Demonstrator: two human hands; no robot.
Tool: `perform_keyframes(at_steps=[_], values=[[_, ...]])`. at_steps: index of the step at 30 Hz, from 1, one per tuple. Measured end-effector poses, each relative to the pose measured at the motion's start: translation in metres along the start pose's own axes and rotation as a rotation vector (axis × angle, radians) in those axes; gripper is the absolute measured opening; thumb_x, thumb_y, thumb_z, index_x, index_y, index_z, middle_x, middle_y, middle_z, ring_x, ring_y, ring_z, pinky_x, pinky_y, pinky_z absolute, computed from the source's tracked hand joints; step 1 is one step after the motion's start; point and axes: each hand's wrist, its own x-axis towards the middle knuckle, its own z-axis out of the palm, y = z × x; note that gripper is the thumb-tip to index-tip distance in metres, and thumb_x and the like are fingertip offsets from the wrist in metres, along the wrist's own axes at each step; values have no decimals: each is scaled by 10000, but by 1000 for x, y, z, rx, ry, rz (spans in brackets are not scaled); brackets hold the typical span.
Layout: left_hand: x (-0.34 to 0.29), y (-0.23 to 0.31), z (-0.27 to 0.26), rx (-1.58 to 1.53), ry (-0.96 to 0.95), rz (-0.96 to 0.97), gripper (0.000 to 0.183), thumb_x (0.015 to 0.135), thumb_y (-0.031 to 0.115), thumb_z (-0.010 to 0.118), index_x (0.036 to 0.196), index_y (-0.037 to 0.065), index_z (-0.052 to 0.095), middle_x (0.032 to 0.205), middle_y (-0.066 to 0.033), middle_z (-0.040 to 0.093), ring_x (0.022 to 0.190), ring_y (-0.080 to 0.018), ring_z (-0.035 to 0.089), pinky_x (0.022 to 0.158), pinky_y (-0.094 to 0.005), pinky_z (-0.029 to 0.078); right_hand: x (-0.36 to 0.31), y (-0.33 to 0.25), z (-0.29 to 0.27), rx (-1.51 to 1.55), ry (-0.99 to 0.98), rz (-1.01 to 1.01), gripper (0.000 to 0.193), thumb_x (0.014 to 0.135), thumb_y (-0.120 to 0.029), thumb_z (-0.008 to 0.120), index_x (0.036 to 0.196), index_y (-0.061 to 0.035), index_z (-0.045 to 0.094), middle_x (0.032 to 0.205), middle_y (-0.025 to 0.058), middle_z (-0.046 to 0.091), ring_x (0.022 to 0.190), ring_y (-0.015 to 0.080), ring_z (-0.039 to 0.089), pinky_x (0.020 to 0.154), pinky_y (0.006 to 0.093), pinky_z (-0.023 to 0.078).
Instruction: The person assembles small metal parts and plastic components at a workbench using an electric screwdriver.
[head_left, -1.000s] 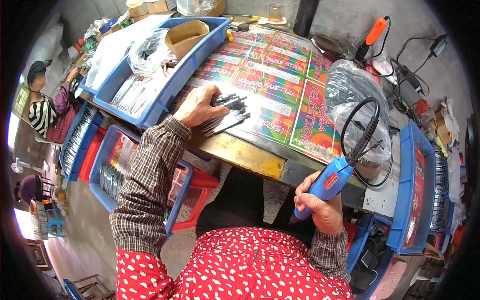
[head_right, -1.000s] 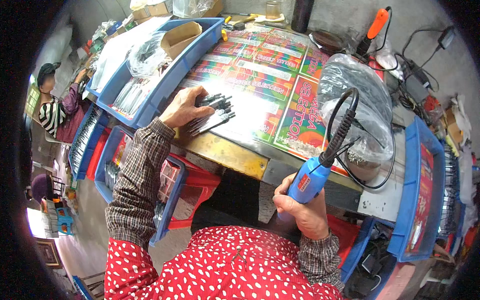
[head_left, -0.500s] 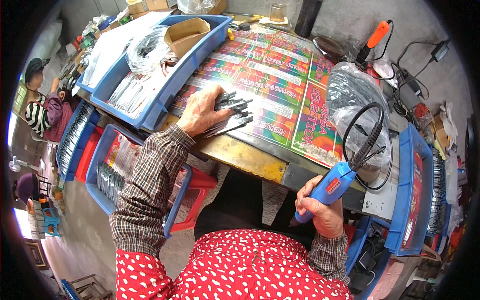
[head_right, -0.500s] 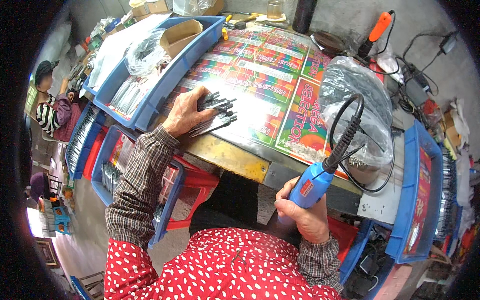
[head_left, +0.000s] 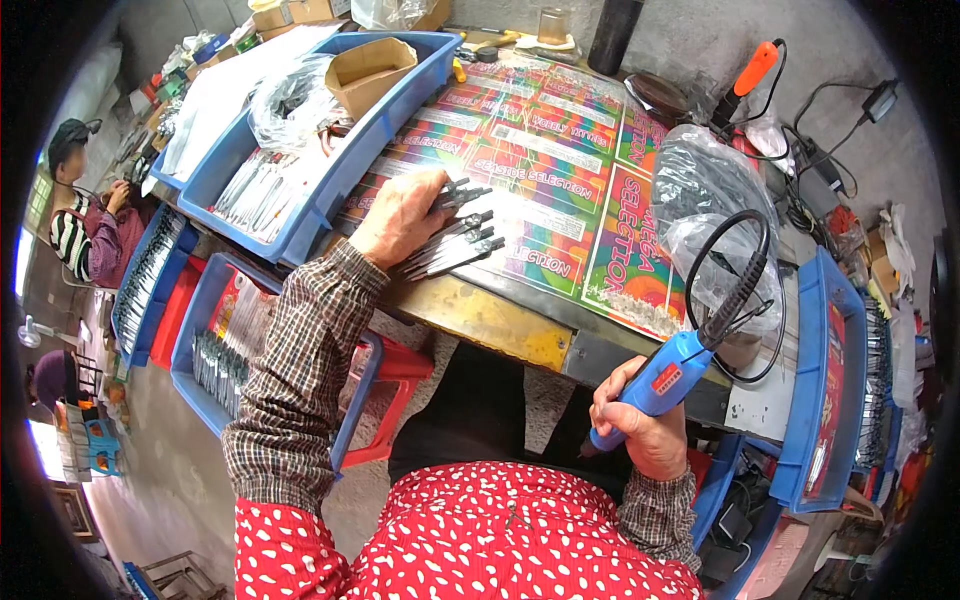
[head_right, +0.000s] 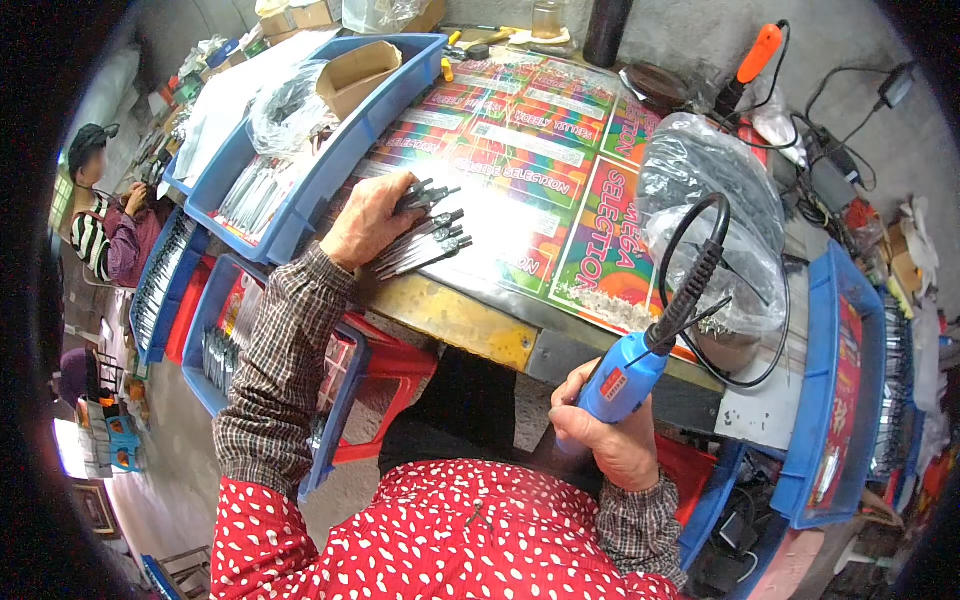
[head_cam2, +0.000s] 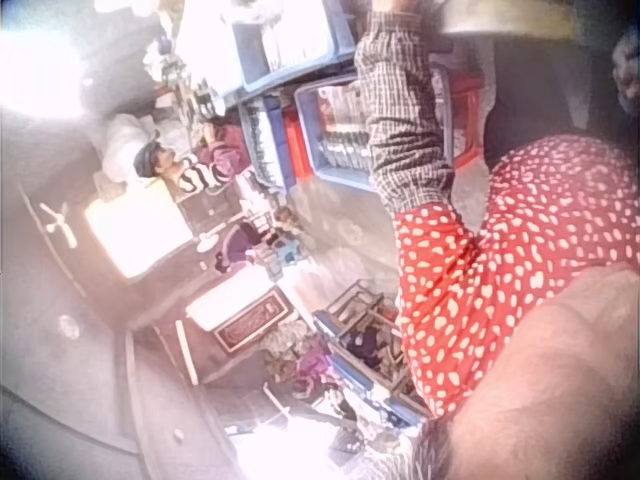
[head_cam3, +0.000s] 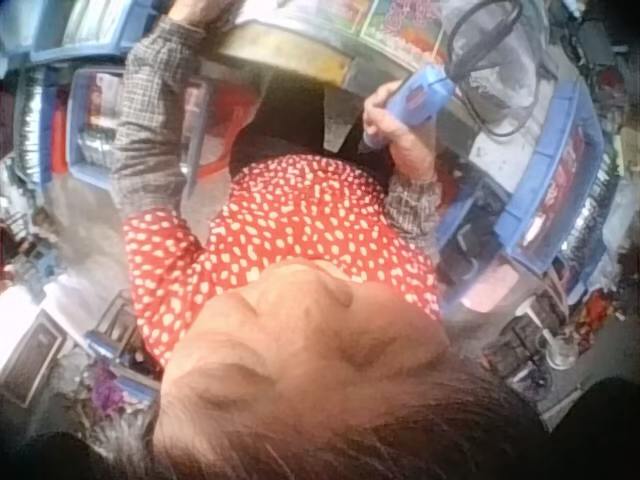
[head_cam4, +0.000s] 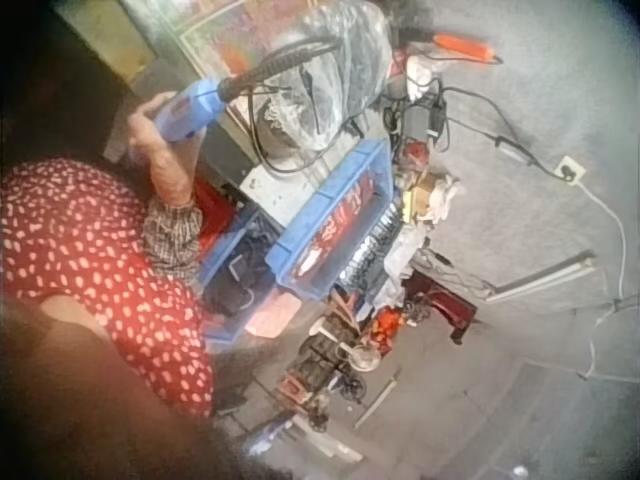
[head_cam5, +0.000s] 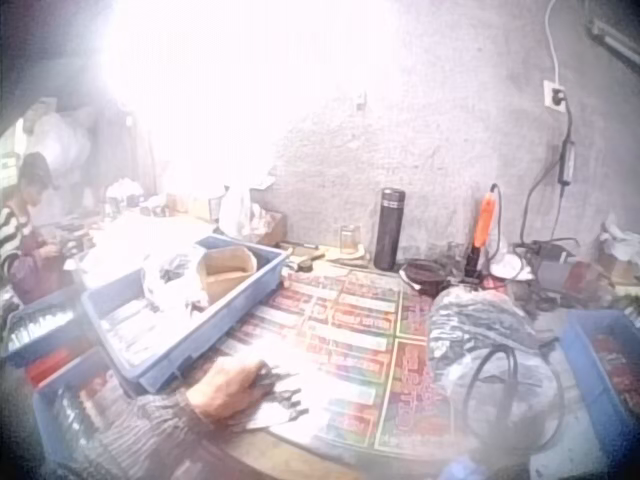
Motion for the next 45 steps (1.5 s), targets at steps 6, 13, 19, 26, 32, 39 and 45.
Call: perform_keyframes(at_steps=[6, 13, 19, 26, 32, 39, 45], values=[[7, -3, -3, 39, -133, -24, 270, 682, 100, 659, 872, -32, 520, 776, -210, 561, 753, -343, 572, 665, -386, 446, -1, -1, 0, 5, -4, 0, 246, 656, -4, 684, 841, -18, 523, 732, 74, 581, 588, 126, 556, 532, 249, 457], [3, 0, 2, 106, 34, 60, 261, 720, 92, 591, 927, -26, 484, 717, -200, 553, 706, -344, 570, 641, -396, 437, 0, -1, 2, -15, 4, -11, 259, 661, -11, 683, 857, -21, 514, 728, 70, 578, 582, 123, 547, 529, 249, 451], [11, 11, -6, -205, 292, -133, 204, 796, 37, 569, 973, -12, 480, 718, -144, 598, 628, -219, 598, 590, -309, 461, 1, -1, 2, -36, -7, -20, 239, 668, -15, 675, 847, -18, 517, 720, 69, 577, 580, 121, 546, 524, 244, 444], [10, 9, -3, -610, 544, -206, 193, 830, 23, 583, 997, 15, 487, 770, -53, 603, 687, -106, 596, 574, -213, 482, 2, -1, 1, -13, -10, -18, 225, 661, 5, 668, 831, -16, 523, 714, 70, 580, 565, 122, 546, 517, 241, 441], [6, 7, 0, -704, 519, -235, 223, 805, 25, 622, 1003, 16, 521, 794, -57, 617, 724, -109, 611, 602, -215, 490, -5, -5, 7, -33, 47, -38, 211, 653, 18, 657, 815, -14, 525, 698, 74, 580, 553, 125, 549, 520, 243, 444], [-14, -3, -2, -917, 464, -287, 132, 809, 48, 621, 922, -6, 579, 789, -49, 622, 698, -117, 607, 594, -220, 489, -1, -1, 10, -29, 28, -5, 213, 647, 14, 653, 807, -16, 516, 678, 73, 574, 550, 132, 549, 524, 244, 445], [-29, 36, -61, -625, 177, -199, 150, 813, 32, 614, 942, -32, 573, 814, -91, 654, 765, -133, 641, 658, -235, 508, -4, 0, 16, -39, 63, -69, 287, 678, -7, 622, 908, -37, 455, 710, 85, 542, 560, 148, 525, 539, 260, 432]])
